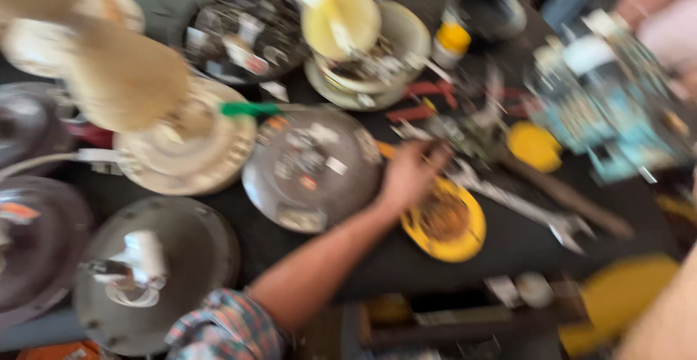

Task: The person handles a yellow circular plastic part, aligns it with a rusty metal base, and uses a wrench to tighten the assembly. They also use scissors to trim the plastic and briefly open a drawer containing papers and small items.

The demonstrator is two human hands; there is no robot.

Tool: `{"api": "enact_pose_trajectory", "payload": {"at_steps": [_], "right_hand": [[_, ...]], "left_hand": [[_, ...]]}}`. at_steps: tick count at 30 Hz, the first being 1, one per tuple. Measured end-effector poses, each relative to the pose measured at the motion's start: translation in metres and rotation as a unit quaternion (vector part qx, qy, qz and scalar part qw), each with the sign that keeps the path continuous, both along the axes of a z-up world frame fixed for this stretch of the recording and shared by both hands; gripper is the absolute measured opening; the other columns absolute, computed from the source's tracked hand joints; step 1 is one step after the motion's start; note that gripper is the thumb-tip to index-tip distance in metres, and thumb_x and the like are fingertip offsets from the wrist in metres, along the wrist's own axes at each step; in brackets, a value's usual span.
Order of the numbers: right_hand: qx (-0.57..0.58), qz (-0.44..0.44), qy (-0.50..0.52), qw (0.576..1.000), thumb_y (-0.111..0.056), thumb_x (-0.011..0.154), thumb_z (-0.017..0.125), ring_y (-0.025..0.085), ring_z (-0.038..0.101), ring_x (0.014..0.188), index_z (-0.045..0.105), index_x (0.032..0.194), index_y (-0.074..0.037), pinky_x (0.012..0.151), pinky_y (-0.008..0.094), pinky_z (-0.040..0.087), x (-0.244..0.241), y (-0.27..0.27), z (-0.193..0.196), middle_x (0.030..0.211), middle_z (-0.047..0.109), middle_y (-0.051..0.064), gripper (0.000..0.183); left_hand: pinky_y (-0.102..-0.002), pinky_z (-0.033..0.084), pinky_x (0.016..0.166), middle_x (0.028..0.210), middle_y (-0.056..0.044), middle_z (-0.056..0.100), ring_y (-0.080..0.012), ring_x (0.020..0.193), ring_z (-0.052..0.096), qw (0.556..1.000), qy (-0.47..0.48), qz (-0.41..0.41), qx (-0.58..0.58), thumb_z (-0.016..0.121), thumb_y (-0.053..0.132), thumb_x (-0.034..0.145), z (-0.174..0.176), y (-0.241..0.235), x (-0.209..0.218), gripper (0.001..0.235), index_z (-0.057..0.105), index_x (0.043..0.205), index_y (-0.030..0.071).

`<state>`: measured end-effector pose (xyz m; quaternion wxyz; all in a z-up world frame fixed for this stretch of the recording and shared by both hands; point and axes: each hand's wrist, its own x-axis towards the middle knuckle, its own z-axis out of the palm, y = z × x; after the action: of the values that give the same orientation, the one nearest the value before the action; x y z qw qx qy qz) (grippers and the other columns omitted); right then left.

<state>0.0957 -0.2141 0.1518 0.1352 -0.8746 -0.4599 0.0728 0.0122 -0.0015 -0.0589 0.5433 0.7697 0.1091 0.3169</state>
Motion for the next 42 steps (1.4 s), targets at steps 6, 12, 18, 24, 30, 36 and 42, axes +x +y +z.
{"api": "enact_pose_trajectory", "payload": {"at_steps": [6,12,18,24,30,36,42], "right_hand": [[0.005,-0.048,0.129,0.99,-0.039,0.092,0.063,0.023,0.067,0.058,0.076,0.128,-0.025,0.055,0.037,0.055,-0.014,-0.058,-0.005,0.101,0.084,0.006,0.041],[-0.037,-0.057,0.325,0.943,-0.037,0.093,0.061,0.021,0.063,0.046,0.076,0.127,-0.024,0.048,0.036,0.054,-0.059,-0.085,-0.04,0.099,0.086,0.005,0.039],[-0.006,0.139,0.025,0.99,-0.031,0.084,0.074,0.032,0.068,0.102,0.073,0.116,-0.01,0.088,0.044,0.055,-0.115,-0.129,-0.102,0.108,0.074,0.01,0.038],[0.055,0.077,-0.046,0.994,-0.019,0.071,0.082,0.033,0.065,0.102,0.071,0.113,-0.007,0.088,0.043,0.053,-0.124,-0.164,-0.128,0.108,0.066,0.012,0.045],[0.115,0.093,-0.071,0.986,-0.013,0.072,0.081,0.034,0.065,0.099,0.07,0.111,-0.006,0.087,0.043,0.053,-0.12,-0.179,-0.146,0.105,0.066,0.01,0.041],[0.082,0.087,-0.074,0.99,-0.02,0.075,0.082,0.032,0.065,0.092,0.07,0.111,-0.008,0.083,0.042,0.054,-0.126,-0.196,-0.154,0.099,0.066,0.009,0.04],[0.079,0.128,-0.053,0.987,-0.025,0.074,0.082,0.03,0.067,0.09,0.07,0.106,-0.008,0.078,0.042,0.055,-0.151,-0.23,-0.153,0.098,0.067,0.008,0.038]], "left_hand": [[-0.039,0.057,0.081,0.098,-0.017,0.077,-0.0225,0.088,0.076,0.996,0.049,-0.068,0.024,0.06,0.039,0.101,0.011,0.009,-0.005,0.045,0.072,0.114,-0.002],[-0.04,0.057,0.084,0.109,-0.017,0.075,-0.0309,0.096,0.074,0.991,0.017,-0.059,0.119,0.061,0.034,0.105,0.047,-0.008,-0.045,0.039,0.07,0.124,0.001],[-0.045,0.053,0.094,0.12,-0.017,0.069,-0.0369,0.108,0.065,0.967,-0.044,0.029,0.249,0.067,0.018,0.102,0.073,-0.05,-0.115,0.033,0.066,0.131,0.002],[-0.043,0.055,0.09,0.103,-0.013,0.071,-0.0319,0.098,0.068,0.964,0.096,0.006,0.247,0.069,0.019,0.097,0.076,-0.105,-0.193,0.033,0.067,0.128,0.006],[-0.063,0.044,0.095,0.09,-0.014,0.07,-0.0338,0.085,0.068,0.885,0.192,0.009,0.425,0.076,0.034,0.079,0.05,-0.156,-0.244,0.082,0.043,0.147,0.003],[-0.047,0.052,0.088,0.091,-0.014,0.069,-0.0333,0.085,0.067,0.884,0.281,0.011,0.374,0.074,0.034,0.086,0.026,-0.173,-0.257,0.091,0.031,0.16,0.006],[-0.046,0.055,0.073,0.084,-0.015,0.069,-0.034,0.077,0.068,0.879,0.304,0.006,0.367,0.077,0.039,0.083,0.023,-0.201,-0.292,0.097,0.025,0.16,0.009]]}}
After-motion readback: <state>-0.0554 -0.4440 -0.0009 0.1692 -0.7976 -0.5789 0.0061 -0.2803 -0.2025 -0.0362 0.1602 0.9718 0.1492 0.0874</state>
